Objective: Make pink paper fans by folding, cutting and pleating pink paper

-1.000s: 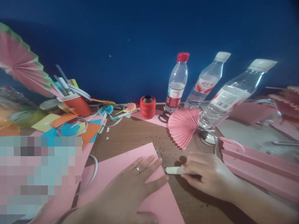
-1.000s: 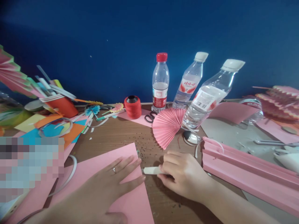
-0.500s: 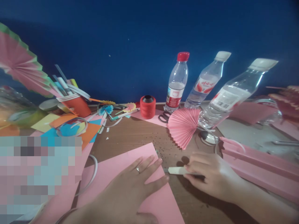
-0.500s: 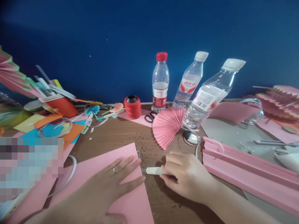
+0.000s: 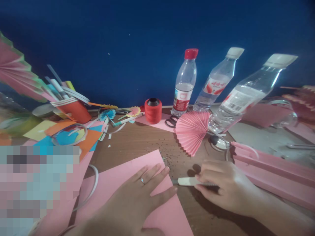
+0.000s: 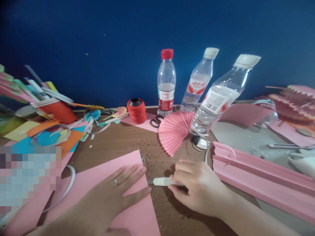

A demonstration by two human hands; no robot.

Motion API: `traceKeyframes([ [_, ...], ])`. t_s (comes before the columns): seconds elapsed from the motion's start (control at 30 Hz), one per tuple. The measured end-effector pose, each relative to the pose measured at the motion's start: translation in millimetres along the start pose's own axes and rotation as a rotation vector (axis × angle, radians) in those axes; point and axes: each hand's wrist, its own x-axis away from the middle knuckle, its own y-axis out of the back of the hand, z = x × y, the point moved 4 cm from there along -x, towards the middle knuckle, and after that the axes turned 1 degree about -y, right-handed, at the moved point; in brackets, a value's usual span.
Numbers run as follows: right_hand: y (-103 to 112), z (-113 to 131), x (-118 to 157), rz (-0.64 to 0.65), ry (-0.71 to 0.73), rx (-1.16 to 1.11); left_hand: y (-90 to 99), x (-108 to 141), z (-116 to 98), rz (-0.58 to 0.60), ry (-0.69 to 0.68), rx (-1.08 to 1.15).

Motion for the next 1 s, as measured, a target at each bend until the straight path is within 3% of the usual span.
traceKeyframes([
  [0.3, -0.3, -2.1, -0.5, -0.004, 0.003, 0.020, 3.6, 2.4, -8.6, -0.128, -0.012, -0.093],
  [1.0, 2.4, -1.1, -4.1, 0.002, -0.002, 0.021, -0.7, -6.4, -3.2, -0.022, 0.022, -0.016],
])
